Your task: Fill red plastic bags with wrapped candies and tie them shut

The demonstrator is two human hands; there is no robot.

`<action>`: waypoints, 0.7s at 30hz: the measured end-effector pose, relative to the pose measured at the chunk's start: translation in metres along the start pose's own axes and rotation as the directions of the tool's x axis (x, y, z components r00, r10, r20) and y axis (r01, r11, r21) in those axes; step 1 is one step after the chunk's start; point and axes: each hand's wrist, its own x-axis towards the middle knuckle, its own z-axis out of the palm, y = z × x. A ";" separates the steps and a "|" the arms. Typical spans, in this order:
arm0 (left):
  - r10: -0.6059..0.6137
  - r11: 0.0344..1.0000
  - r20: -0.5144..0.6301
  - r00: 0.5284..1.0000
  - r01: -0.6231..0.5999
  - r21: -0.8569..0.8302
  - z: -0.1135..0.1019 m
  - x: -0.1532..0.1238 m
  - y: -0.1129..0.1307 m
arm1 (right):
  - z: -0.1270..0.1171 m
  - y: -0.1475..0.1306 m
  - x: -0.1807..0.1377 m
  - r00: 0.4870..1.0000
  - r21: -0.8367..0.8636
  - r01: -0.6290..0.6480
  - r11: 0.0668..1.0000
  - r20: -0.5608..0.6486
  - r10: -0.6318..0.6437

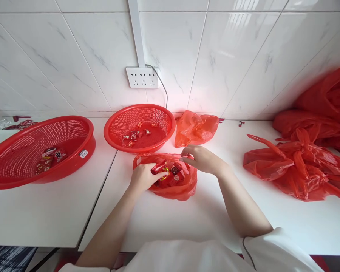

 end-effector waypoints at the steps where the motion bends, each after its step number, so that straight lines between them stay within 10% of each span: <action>1: 0.031 0.997 -0.075 0.997 -0.026 0.067 -0.002 -0.001 0.002 | -0.002 -0.001 -0.002 1.000 -0.038 -0.015 0.999 0.001 0.015; 7: 0.033 0.944 -0.545 0.838 0.154 0.294 -0.026 -0.002 -0.001 | 0.001 -0.005 -0.004 0.987 -0.278 -0.152 0.948 0.007 0.161; 14: -0.085 0.914 -0.483 0.872 0.261 0.310 -0.051 -0.004 -0.015 | -0.002 0.001 -0.005 0.944 -0.258 -0.189 0.948 0.220 0.248; 21: -0.205 0.962 -0.208 0.956 0.236 0.138 -0.062 -0.006 -0.019 | -0.016 0.004 -0.012 0.971 -0.213 -0.172 0.962 0.126 0.201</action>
